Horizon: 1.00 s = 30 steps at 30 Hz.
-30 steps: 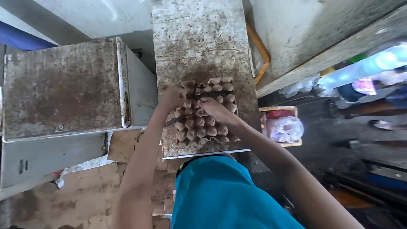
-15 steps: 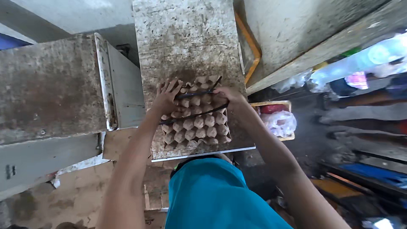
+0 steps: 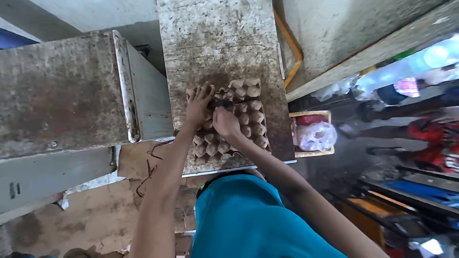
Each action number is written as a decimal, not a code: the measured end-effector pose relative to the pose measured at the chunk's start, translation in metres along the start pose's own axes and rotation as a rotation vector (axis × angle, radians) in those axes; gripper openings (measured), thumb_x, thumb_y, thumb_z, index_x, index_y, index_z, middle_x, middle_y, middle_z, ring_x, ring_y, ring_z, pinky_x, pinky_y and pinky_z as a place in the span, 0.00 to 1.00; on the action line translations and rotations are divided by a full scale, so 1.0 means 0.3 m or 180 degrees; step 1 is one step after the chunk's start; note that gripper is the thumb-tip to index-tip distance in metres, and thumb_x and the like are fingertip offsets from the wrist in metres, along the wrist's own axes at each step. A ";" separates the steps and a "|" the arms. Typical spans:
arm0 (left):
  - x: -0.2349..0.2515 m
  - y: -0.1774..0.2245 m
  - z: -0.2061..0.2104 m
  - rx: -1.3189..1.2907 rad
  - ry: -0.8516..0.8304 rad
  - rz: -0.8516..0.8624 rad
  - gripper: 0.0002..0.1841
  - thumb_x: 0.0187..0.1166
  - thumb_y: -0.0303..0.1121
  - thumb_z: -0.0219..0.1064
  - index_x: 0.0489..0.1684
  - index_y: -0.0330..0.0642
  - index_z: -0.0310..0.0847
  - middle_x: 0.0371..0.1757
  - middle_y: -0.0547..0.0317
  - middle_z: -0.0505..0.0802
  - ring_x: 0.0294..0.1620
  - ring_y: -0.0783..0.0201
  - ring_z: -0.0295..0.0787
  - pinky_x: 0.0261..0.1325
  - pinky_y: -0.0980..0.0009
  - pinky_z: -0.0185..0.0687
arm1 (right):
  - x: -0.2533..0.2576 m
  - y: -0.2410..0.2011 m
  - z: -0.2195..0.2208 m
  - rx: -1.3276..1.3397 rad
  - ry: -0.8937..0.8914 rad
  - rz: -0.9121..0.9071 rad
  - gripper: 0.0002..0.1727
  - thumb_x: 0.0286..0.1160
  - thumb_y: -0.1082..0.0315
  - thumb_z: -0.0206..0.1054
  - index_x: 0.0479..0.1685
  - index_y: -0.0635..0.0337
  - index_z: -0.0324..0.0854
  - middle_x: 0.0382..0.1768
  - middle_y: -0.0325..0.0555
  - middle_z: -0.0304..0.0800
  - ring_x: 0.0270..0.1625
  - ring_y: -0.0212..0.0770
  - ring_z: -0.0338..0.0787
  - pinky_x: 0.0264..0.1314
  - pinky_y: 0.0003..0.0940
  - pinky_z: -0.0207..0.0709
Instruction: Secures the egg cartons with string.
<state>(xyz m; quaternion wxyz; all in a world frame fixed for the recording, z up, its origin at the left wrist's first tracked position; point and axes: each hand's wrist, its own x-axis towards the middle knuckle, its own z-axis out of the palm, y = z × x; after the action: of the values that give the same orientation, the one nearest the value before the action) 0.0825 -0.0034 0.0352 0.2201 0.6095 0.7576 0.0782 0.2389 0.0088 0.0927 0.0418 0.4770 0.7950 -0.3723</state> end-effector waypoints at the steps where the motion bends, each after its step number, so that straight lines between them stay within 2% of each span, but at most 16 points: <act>1: 0.001 0.002 -0.002 -0.0027 -0.0021 -0.0021 0.43 0.75 0.37 0.73 0.94 0.63 0.57 0.98 0.62 0.49 0.97 0.46 0.39 0.91 0.34 0.38 | 0.008 -0.004 0.020 -0.0021 -0.0011 0.0018 0.21 0.95 0.55 0.44 0.62 0.63 0.73 0.38 0.62 0.89 0.44 0.63 0.93 0.35 0.60 0.84; 5: 0.002 -0.013 0.014 -0.0063 0.0009 0.0023 0.34 0.80 0.41 0.64 0.91 0.62 0.64 0.98 0.64 0.50 0.97 0.49 0.38 0.92 0.36 0.36 | 0.021 0.016 0.075 0.0103 0.0287 -0.0061 0.24 0.96 0.50 0.40 0.62 0.59 0.74 0.35 0.60 0.88 0.39 0.63 0.93 0.31 0.60 0.84; 7: 0.001 -0.020 0.022 -0.0155 0.0112 0.0065 0.40 0.71 0.49 0.75 0.89 0.60 0.67 0.97 0.61 0.53 0.97 0.47 0.39 0.92 0.35 0.35 | -0.012 0.023 0.030 0.0413 0.0462 -0.0145 0.26 0.96 0.48 0.40 0.63 0.59 0.75 0.40 0.61 0.88 0.41 0.63 0.93 0.36 0.61 0.85; 9: 0.001 -0.013 0.013 -0.0302 0.0113 0.0054 0.55 0.56 0.56 0.86 0.92 0.60 0.61 0.97 0.56 0.51 0.97 0.43 0.38 0.91 0.33 0.31 | -0.079 0.028 -0.053 0.0719 0.0484 -0.0035 0.27 0.96 0.46 0.41 0.65 0.57 0.76 0.44 0.60 0.87 0.44 0.60 0.91 0.42 0.61 0.85; 10: -0.008 0.003 -0.007 -0.0557 0.0131 0.0018 0.55 0.54 0.53 0.88 0.91 0.56 0.63 0.97 0.51 0.53 0.96 0.41 0.40 0.91 0.31 0.32 | -0.093 0.030 -0.082 0.0732 0.0572 0.0004 0.27 0.96 0.46 0.41 0.62 0.58 0.76 0.42 0.59 0.86 0.42 0.60 0.90 0.39 0.61 0.83; 11: -0.028 0.035 -0.037 -0.1007 0.0290 -0.0073 0.47 0.57 0.44 0.88 0.85 0.48 0.73 0.93 0.44 0.61 0.94 0.38 0.49 0.90 0.32 0.41 | -0.109 0.027 -0.108 0.0606 0.0614 0.0083 0.26 0.95 0.46 0.42 0.60 0.58 0.77 0.40 0.59 0.87 0.40 0.60 0.90 0.37 0.62 0.82; 12: -0.057 0.083 -0.074 -0.1361 0.0429 -0.0302 0.32 0.65 0.37 0.82 0.74 0.44 0.82 0.84 0.43 0.75 0.85 0.41 0.67 0.84 0.38 0.64 | -0.135 0.017 -0.132 0.0464 0.0577 0.0188 0.25 0.95 0.47 0.42 0.59 0.58 0.76 0.37 0.58 0.86 0.37 0.60 0.90 0.33 0.61 0.82; 13: -0.087 0.141 -0.118 -0.1790 0.0398 -0.0636 0.17 0.76 0.33 0.71 0.62 0.40 0.87 0.68 0.46 0.86 0.70 0.49 0.83 0.71 0.46 0.80 | -0.167 0.008 -0.147 0.0375 0.0519 0.0300 0.24 0.95 0.47 0.43 0.61 0.57 0.75 0.35 0.58 0.86 0.33 0.59 0.89 0.30 0.60 0.81; 14: -0.109 0.190 -0.153 -0.2448 0.0086 -0.1031 0.14 0.87 0.35 0.59 0.54 0.37 0.88 0.53 0.50 0.92 0.54 0.56 0.91 0.60 0.53 0.86 | -0.193 -0.003 -0.157 0.0377 0.0476 0.0369 0.23 0.95 0.49 0.45 0.64 0.57 0.74 0.36 0.59 0.86 0.33 0.60 0.89 0.30 0.61 0.81; 16: -0.125 0.236 -0.147 -0.4190 -0.1045 -0.1539 0.27 0.94 0.51 0.41 0.49 0.38 0.82 0.36 0.54 0.91 0.35 0.62 0.89 0.42 0.63 0.86 | -0.217 -0.015 -0.140 0.0509 0.0530 0.0329 0.19 0.95 0.54 0.49 0.69 0.56 0.73 0.41 0.61 0.87 0.37 0.62 0.89 0.35 0.62 0.82; 18: -0.136 0.239 -0.044 -0.5499 -0.1453 -0.1285 0.25 0.89 0.58 0.47 0.48 0.47 0.80 0.32 0.61 0.85 0.28 0.68 0.82 0.33 0.70 0.80 | -0.203 -0.010 -0.083 0.0578 0.0691 0.0219 0.16 0.93 0.59 0.53 0.67 0.57 0.75 0.45 0.62 0.88 0.42 0.63 0.91 0.41 0.64 0.84; 21: -0.062 0.307 -0.033 -0.5922 -0.0986 -0.1469 0.16 0.92 0.37 0.49 0.46 0.37 0.82 0.39 0.56 0.91 0.37 0.64 0.89 0.46 0.68 0.87 | -0.160 -0.012 -0.019 0.0417 0.0824 0.0332 0.12 0.89 0.64 0.54 0.59 0.60 0.76 0.41 0.63 0.88 0.42 0.64 0.92 0.38 0.64 0.83; 23: -0.028 0.316 -0.035 -0.5630 -0.0733 -0.1771 0.11 0.88 0.30 0.52 0.37 0.39 0.79 0.31 0.59 0.86 0.29 0.66 0.83 0.35 0.71 0.82 | -0.162 0.001 -0.002 0.0470 0.0784 0.0384 0.16 0.94 0.60 0.50 0.55 0.63 0.77 0.44 0.64 0.86 0.43 0.63 0.91 0.40 0.63 0.84; 26: 0.002 0.303 -0.032 -0.5801 -0.0853 -0.2107 0.11 0.88 0.29 0.51 0.31 0.43 0.71 0.22 0.63 0.78 0.15 0.72 0.73 0.19 0.80 0.73 | -0.184 0.013 0.025 0.0672 0.0794 0.0423 0.23 0.97 0.56 0.43 0.58 0.67 0.77 0.36 0.62 0.86 0.37 0.60 0.90 0.40 0.60 0.82; 27: 0.014 0.304 -0.032 -0.6076 -0.0983 -0.2176 0.11 0.87 0.29 0.49 0.30 0.44 0.69 0.20 0.64 0.76 0.13 0.73 0.71 0.16 0.81 0.72 | -0.189 0.015 0.026 0.0763 0.0821 0.0413 0.24 0.97 0.57 0.43 0.61 0.68 0.78 0.36 0.62 0.87 0.37 0.59 0.90 0.41 0.59 0.83; 30: 0.036 0.292 -0.021 -0.6905 -0.1302 -0.2431 0.15 0.86 0.30 0.45 0.24 0.46 0.67 0.16 0.64 0.75 0.11 0.71 0.71 0.15 0.79 0.71 | -0.205 0.017 0.034 0.0834 0.0927 0.0233 0.21 0.97 0.59 0.45 0.52 0.67 0.78 0.27 0.56 0.82 0.27 0.52 0.86 0.32 0.53 0.81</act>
<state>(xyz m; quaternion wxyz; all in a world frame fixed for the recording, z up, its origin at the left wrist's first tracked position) 0.1558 0.0292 0.0722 0.7526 -0.1643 0.3781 0.5135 0.2734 -0.0410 0.1087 -0.1226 0.5558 0.7196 -0.3978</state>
